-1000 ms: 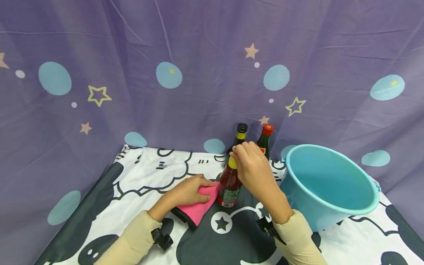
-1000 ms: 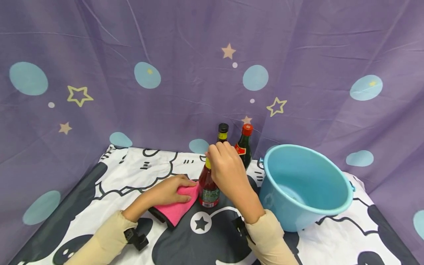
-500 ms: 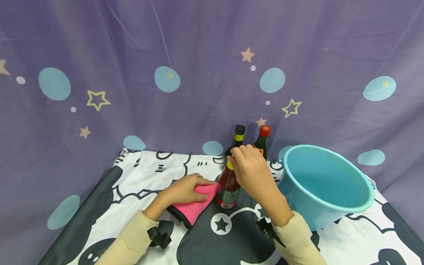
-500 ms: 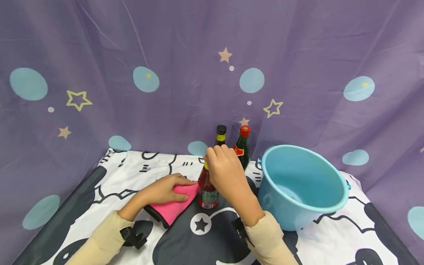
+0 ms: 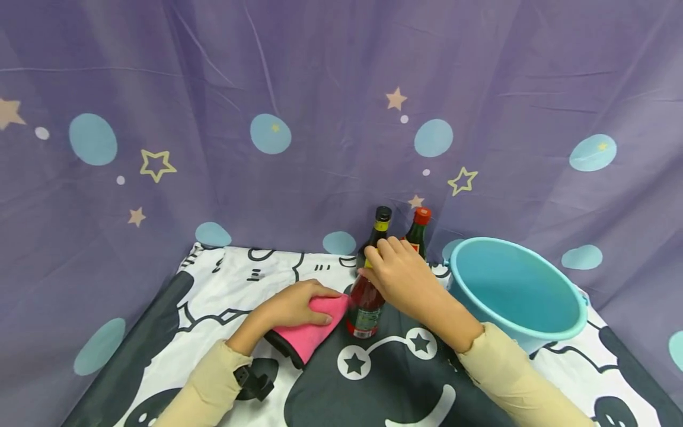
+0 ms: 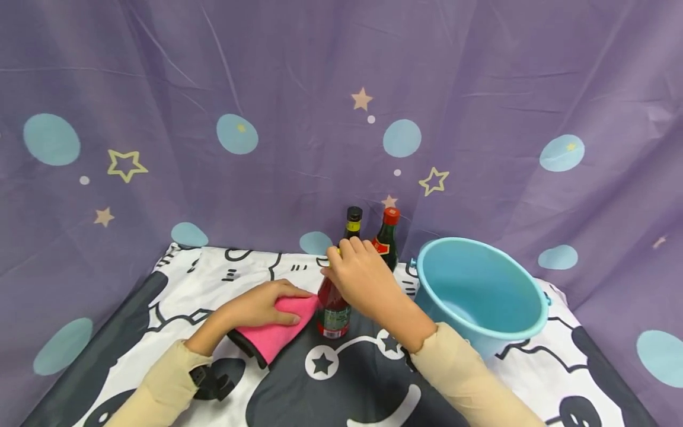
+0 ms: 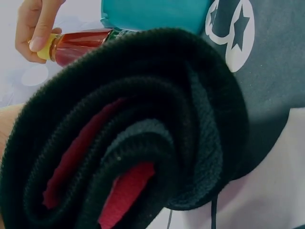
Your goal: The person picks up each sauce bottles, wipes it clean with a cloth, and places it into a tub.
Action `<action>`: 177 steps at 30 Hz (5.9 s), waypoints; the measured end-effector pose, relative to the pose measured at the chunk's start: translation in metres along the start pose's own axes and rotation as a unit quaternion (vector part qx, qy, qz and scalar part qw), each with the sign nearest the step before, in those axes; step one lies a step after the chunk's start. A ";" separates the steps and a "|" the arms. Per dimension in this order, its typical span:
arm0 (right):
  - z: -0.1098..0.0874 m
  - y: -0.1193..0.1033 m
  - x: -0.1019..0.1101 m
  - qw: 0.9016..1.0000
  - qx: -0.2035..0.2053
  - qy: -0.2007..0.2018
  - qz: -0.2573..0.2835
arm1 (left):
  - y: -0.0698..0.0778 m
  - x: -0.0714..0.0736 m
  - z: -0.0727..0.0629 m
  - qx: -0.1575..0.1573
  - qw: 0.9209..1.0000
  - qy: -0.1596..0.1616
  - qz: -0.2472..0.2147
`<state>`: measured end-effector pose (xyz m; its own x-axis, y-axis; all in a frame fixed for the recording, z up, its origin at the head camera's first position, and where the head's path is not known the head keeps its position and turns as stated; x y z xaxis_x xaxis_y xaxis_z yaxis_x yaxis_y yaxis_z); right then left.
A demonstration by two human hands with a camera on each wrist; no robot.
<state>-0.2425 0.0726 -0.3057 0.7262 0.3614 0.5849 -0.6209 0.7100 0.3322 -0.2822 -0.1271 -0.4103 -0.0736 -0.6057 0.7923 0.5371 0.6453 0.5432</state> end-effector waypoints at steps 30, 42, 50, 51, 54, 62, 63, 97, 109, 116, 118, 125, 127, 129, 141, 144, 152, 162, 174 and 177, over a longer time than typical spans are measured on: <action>0.001 0.008 0.014 0.972 0.207 -0.114 -0.001 | 0.005 -0.005 0.000 -0.015 1.000 -0.007 -0.005; -0.003 0.020 0.060 0.979 0.186 -0.070 0.033 | 0.003 -0.011 -0.001 -0.026 1.000 -0.014 0.002; 0.018 0.042 0.089 0.984 0.163 -0.043 0.060 | 0.004 -0.010 -0.001 -0.026 1.000 -0.010 0.000; 0.021 0.045 0.093 0.984 0.163 -0.041 0.057 | 0.004 -0.010 -0.002 -0.024 1.000 -0.009 -0.001; 0.031 0.056 0.102 0.985 0.166 -0.042 0.038 | 0.005 -0.009 0.000 -0.022 1.000 -0.005 -0.004; 0.042 0.091 0.130 0.987 0.157 -0.027 0.025 | 0.003 -0.015 0.003 -0.014 1.000 0.000 -0.006; 0.043 0.096 0.134 0.988 0.153 -0.027 0.023 | 0.002 -0.016 0.004 -0.012 1.000 0.000 -0.007; -0.039 0.205 0.099 0.991 0.055 -0.121 -0.030 | -0.007 -0.019 0.002 -0.012 1.000 0.020 -0.018; -0.062 0.204 0.068 0.982 0.025 -0.186 0.005 | -0.005 -0.014 0.006 -0.014 0.995 0.082 -0.053; -0.070 0.200 0.055 0.975 0.007 -0.221 0.019 | -0.008 -0.014 0.008 -0.013 0.995 0.089 -0.054; -0.072 0.200 0.052 0.973 -0.003 -0.231 0.022 | -0.008 -0.013 0.009 -0.015 0.994 0.095 -0.053; -0.083 0.197 0.042 0.968 -0.020 -0.249 0.031 | -0.006 -0.011 0.008 -0.014 0.992 0.117 -0.045; -0.085 0.197 0.039 0.967 -0.019 -0.252 0.034 | -0.005 -0.011 0.007 -0.011 0.992 0.125 -0.033; -0.086 0.196 0.038 0.967 -0.018 -0.253 0.036 | -0.004 -0.010 0.007 -0.012 0.991 0.133 -0.021; -0.092 0.200 0.037 0.971 -0.009 -0.238 0.026 | -0.003 -0.005 0.009 -0.020 0.987 0.159 -0.005; -0.095 0.201 0.039 0.973 0.009 -0.230 0.020 | -0.005 -0.005 0.008 -0.019 0.987 0.159 -0.005; -0.092 0.199 0.041 0.977 0.051 -0.205 0.011 | -0.009 -0.001 0.007 -0.014 0.986 0.164 -0.002; -0.094 0.199 0.044 0.976 0.062 -0.210 -0.002 | -0.006 0.001 0.007 -0.018 0.986 0.163 -0.008; -0.049 0.193 0.048 0.983 0.022 -0.182 -0.027 | -0.006 0.002 0.007 -0.025 0.985 0.173 -0.009; -0.026 0.185 0.044 0.986 -0.002 -0.165 -0.024 | -0.006 0.004 0.006 -0.023 0.984 0.175 -0.009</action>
<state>-0.3177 0.2356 -0.2374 0.6179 0.1113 0.7783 -0.5867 0.7243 0.3622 -0.2908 -0.1301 -0.4088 0.2063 -0.7450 0.6344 0.5759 0.6166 0.5367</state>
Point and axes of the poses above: each hand's wrist, its own z-axis towards the middle knuckle, its own x-axis out of the back of the hand, y = z × x, the point moved 4 cm from there along z, towards the middle knuckle, and after that the axes turned 15 degrees about y, right-handed, at the moved point
